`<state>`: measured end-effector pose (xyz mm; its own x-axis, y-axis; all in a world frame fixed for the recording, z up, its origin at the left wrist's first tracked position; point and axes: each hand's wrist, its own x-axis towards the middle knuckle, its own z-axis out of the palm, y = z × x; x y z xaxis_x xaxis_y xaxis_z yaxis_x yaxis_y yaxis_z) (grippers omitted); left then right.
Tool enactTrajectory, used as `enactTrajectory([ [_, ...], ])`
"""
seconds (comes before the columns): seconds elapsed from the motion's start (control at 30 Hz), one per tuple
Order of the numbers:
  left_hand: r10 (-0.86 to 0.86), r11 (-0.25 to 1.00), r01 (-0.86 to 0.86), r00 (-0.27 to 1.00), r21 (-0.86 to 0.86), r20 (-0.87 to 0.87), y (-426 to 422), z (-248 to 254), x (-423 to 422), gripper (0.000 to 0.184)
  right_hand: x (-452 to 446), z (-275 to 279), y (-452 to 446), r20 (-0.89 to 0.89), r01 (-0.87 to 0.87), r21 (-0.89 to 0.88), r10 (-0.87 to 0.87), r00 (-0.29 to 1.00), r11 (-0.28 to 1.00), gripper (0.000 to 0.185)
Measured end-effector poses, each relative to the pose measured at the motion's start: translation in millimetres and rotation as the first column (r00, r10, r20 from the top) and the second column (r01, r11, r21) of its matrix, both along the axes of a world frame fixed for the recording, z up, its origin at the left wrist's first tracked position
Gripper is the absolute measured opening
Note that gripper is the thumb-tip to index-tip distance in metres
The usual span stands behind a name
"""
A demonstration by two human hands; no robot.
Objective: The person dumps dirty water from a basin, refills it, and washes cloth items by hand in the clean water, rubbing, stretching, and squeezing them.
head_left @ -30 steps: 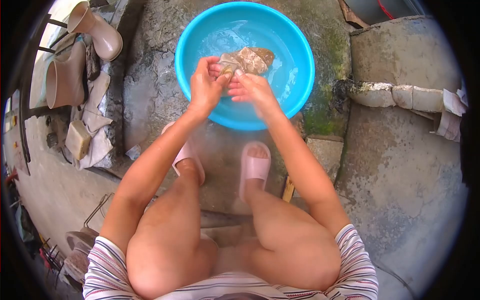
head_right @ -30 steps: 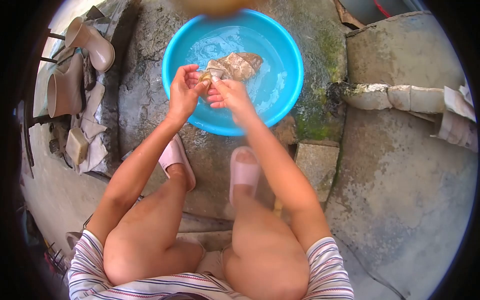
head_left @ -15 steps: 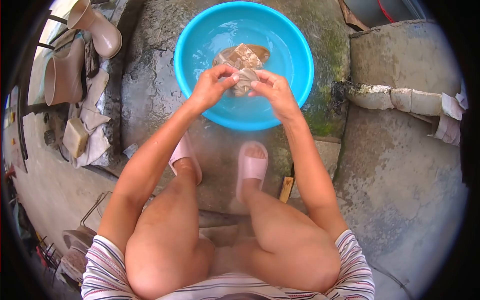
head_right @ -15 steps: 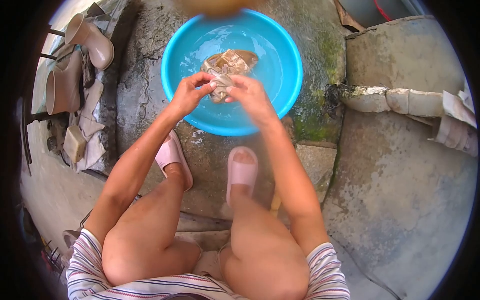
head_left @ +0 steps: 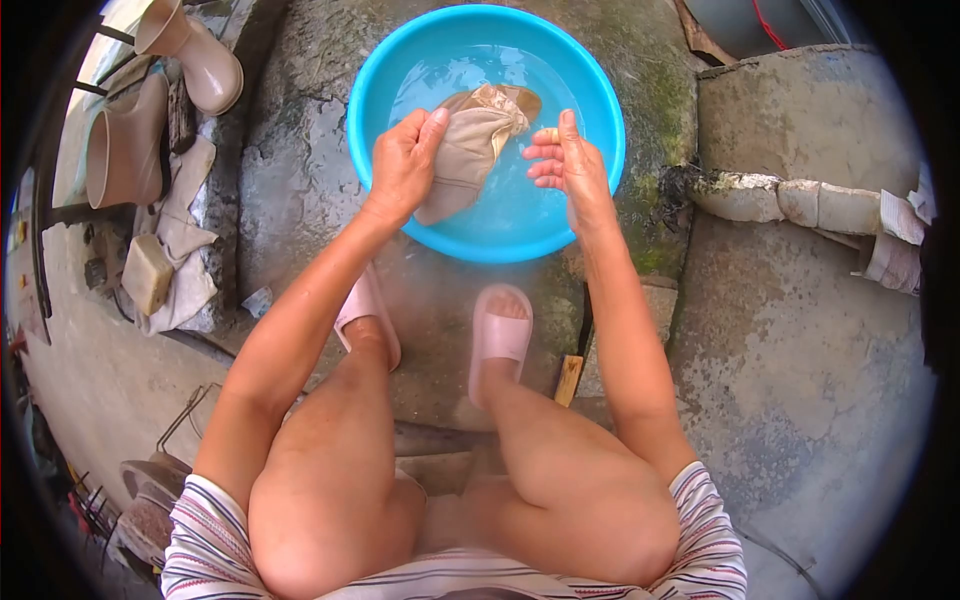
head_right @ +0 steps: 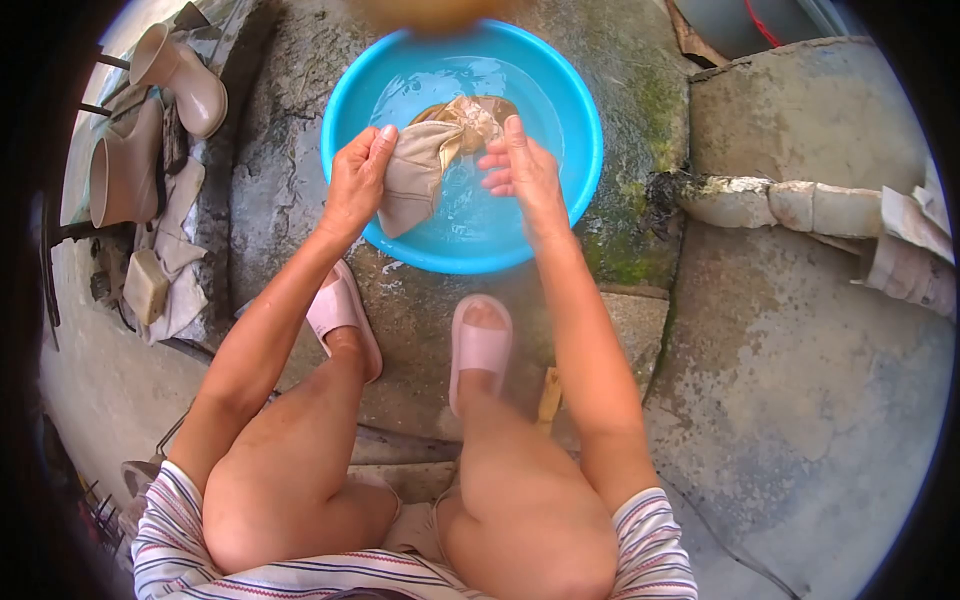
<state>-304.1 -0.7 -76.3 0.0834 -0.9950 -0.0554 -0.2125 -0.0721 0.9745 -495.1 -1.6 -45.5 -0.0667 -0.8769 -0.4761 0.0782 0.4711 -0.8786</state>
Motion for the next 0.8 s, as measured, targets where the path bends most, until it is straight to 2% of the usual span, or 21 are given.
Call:
enactTrajectory([
  [0.03,-0.013,1.000,0.013,1.000,-0.008,0.021,1,-3,-3,0.035,12,-8,4,-0.001,-0.002,0.000,0.002,1.000,1.000,0.042],
  [0.1,-0.026,1.000,0.027,0.999,-0.015,0.044,3,-4,-7,0.035,28,-26,11,-0.366,-0.158,-0.257,0.055,0.929,0.953,0.034],
  [0.13,-0.062,0.998,0.062,0.998,-0.007,-0.022,8,-3,-10,0.035,26,-27,9,-0.365,-0.157,-0.257,0.055,0.929,0.954,0.034],
  [0.2,-0.105,0.994,0.106,0.991,0.000,-0.086,11,0,-12,0.035,19,-27,3,-0.031,-0.151,-0.140,0.148,0.989,0.979,0.028],
  [0.23,-0.087,0.996,0.089,0.991,0.021,-0.103,11,2,-10,0.035,18,-25,4,-0.029,-0.148,-0.140,0.146,0.989,0.979,0.028],
  [0.3,-0.064,0.997,0.070,0.990,0.042,-0.124,11,2,-8,0.034,17,-22,5,0.158,-0.069,-0.184,0.099,0.982,0.980,0.023],
  [0.4,0.015,0.994,0.002,0.987,0.108,-0.160,7,-4,-5,0.034,13,-21,8,0.246,-0.018,-0.149,0.055,0.968,0.989,0.020],
  [0.53,-0.023,0.991,0.039,0.992,0.130,-0.124,7,-13,-2,0.034,12,-16,9,0.276,-0.001,-0.133,0.038,0.960,0.991,0.018],
  [0.6,-0.020,0.989,0.038,0.992,0.145,-0.124,9,-12,-2,0.034,11,-14,9,0.258,-0.055,-0.166,0.098,0.961,0.985,0.019],
  [0.8,-0.076,0.973,0.133,0.956,0.187,-0.285,12,-11,-8,0.031,15,-11,11,0.152,-0.128,-0.228,0.165,0.975,0.965,0.020],
])
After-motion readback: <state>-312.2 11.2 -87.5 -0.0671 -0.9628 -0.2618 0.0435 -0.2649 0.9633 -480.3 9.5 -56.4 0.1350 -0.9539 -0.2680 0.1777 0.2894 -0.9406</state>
